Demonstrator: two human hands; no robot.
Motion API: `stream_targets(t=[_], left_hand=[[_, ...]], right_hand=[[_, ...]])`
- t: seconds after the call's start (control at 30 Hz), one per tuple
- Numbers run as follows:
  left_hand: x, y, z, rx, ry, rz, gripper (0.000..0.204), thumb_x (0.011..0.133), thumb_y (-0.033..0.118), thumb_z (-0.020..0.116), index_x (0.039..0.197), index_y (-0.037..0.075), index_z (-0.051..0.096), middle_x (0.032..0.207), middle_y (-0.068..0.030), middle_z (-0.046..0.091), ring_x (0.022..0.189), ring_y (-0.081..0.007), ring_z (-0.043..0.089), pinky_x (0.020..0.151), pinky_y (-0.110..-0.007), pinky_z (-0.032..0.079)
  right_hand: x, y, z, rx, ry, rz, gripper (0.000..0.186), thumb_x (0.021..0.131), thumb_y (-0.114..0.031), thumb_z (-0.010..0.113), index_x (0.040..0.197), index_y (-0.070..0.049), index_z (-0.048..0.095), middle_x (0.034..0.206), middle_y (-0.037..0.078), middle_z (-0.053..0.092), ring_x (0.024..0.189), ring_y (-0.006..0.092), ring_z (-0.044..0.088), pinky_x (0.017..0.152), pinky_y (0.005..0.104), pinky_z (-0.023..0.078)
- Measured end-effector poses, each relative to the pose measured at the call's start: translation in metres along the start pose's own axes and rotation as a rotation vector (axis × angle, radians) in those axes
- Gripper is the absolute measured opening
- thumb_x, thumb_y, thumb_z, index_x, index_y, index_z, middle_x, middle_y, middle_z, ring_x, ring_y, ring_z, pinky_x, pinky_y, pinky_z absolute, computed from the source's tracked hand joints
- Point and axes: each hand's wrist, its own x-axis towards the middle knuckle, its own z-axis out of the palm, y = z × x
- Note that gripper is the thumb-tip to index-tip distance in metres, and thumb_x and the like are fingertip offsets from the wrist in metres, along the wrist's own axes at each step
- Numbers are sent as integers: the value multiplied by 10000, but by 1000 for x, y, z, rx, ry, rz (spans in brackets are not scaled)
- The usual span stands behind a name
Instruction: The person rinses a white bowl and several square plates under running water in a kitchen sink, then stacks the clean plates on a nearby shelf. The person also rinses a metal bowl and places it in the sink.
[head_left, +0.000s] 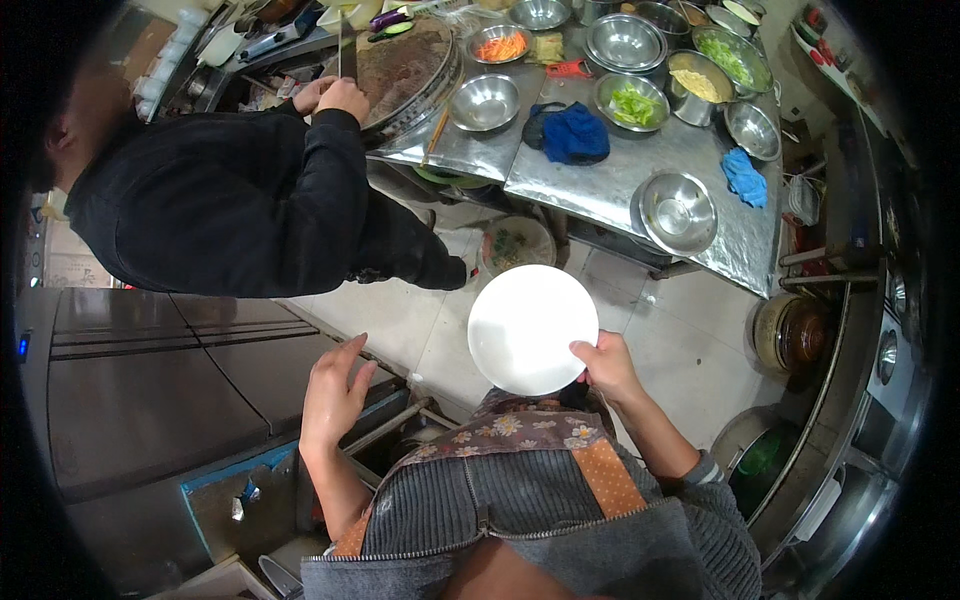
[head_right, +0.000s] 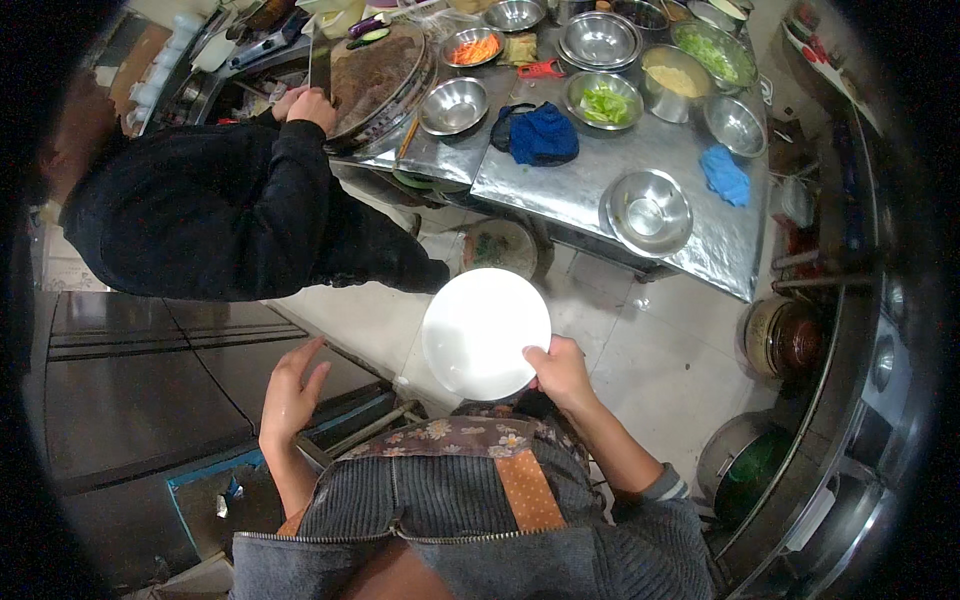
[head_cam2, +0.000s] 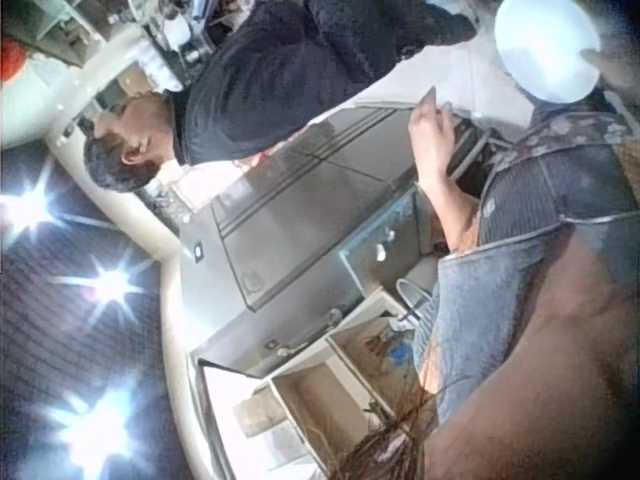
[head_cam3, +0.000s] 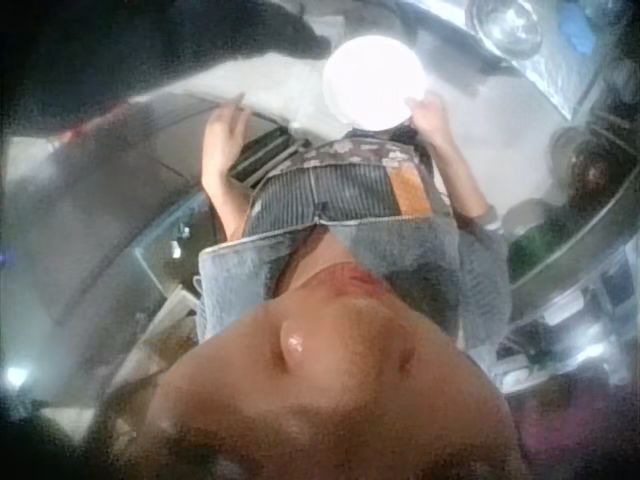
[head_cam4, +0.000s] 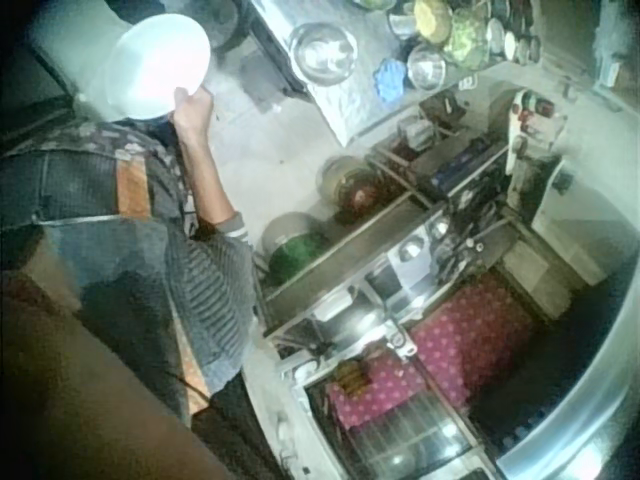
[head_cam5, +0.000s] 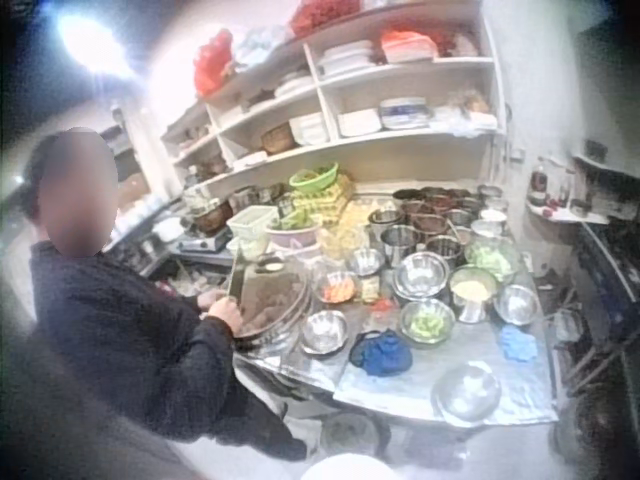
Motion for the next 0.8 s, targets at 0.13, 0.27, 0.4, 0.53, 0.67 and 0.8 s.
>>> stream_targets(t=[0.13,0.27,0.4,0.53,0.67,0.8], left_hand=[[1,-5,-3,-18,-16,-23,345,818,116,605,1143,9,565,1111,-207,584,1030,-366,550,864,-390,444],[2,-17,1,-74,53,-5,326,787,102,617,1089,-15,579,1070,-214,596,989,-384,557,854,-398,446],[3,-45,-18,-201,68,-76,322,791,111,618,1086,-14,585,1056,-215,601,977,-379,563,840,-391,452],[-2,-109,-39,-202,226,-150,324,815,133,607,1106,-8,582,1026,-210,609,902,-365,584,810,-389,459],[1,-194,-68,-287,260,-295,351,840,159,591,1155,7,565,1098,-215,593,1006,-346,574,858,-390,453],[8,-301,-99,-168,393,-166,363,837,200,594,1141,5,564,1070,-204,605,981,-341,582,856,-400,453]], right_hand=[[11,-17,28,-18,-52,3,211,832,-125,539,846,79,591,645,75,594,464,97,500,399,223,381],[26,-30,66,-106,-152,22,220,836,-129,535,864,83,590,649,83,596,475,105,508,413,236,395],[42,-48,114,-278,-294,18,231,846,-130,525,881,88,592,641,85,600,477,115,518,422,245,405],[60,-49,189,-422,-465,-31,235,847,-129,517,852,86,614,632,88,608,490,122,545,443,269,426],[96,-42,283,-555,-605,-2,244,838,-158,549,841,71,633,640,78,613,497,121,545,453,260,434],[132,-34,390,-682,-656,-13,232,823,-173,592,874,45,649,663,62,621,504,107,541,450,222,416]])
